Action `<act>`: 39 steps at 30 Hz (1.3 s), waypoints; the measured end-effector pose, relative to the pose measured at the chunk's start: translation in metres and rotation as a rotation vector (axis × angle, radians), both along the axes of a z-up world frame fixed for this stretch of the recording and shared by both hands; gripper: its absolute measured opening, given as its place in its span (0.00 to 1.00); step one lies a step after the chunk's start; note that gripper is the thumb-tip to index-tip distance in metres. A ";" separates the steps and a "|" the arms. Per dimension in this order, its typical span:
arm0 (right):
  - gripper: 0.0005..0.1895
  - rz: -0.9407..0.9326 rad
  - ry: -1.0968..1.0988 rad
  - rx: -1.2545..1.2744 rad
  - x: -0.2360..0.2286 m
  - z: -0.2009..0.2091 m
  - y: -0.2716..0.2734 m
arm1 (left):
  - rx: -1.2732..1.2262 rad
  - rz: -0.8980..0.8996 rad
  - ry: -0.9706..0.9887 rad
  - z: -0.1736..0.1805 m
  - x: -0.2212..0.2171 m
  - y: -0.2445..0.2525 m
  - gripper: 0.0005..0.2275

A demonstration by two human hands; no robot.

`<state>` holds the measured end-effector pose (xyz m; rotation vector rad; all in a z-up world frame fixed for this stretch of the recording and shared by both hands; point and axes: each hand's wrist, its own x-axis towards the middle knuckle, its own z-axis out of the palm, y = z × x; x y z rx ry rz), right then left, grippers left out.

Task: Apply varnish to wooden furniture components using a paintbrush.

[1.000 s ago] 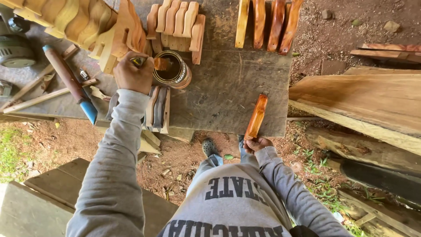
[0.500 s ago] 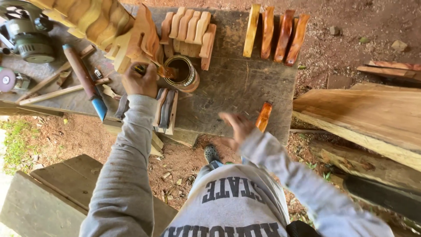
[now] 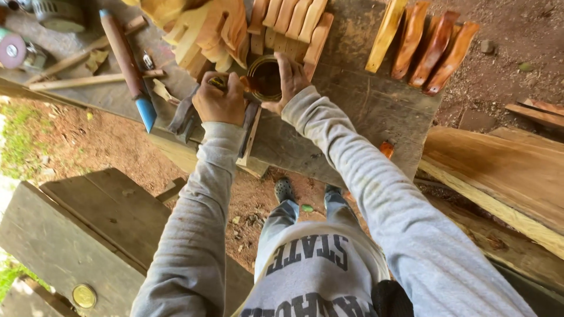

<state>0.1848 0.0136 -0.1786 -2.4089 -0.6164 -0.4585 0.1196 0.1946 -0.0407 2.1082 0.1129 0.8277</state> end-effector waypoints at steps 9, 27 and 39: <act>0.75 0.010 -0.011 0.019 0.002 -0.004 -0.001 | 0.062 -0.057 0.044 0.014 -0.009 0.010 0.05; 0.73 -0.045 0.147 0.068 -0.002 0.015 0.002 | 0.601 -0.909 0.212 0.061 0.001 0.032 0.06; 0.72 -0.054 0.189 0.040 -0.007 0.025 0.001 | 0.258 -0.576 0.142 0.039 -0.012 0.044 0.09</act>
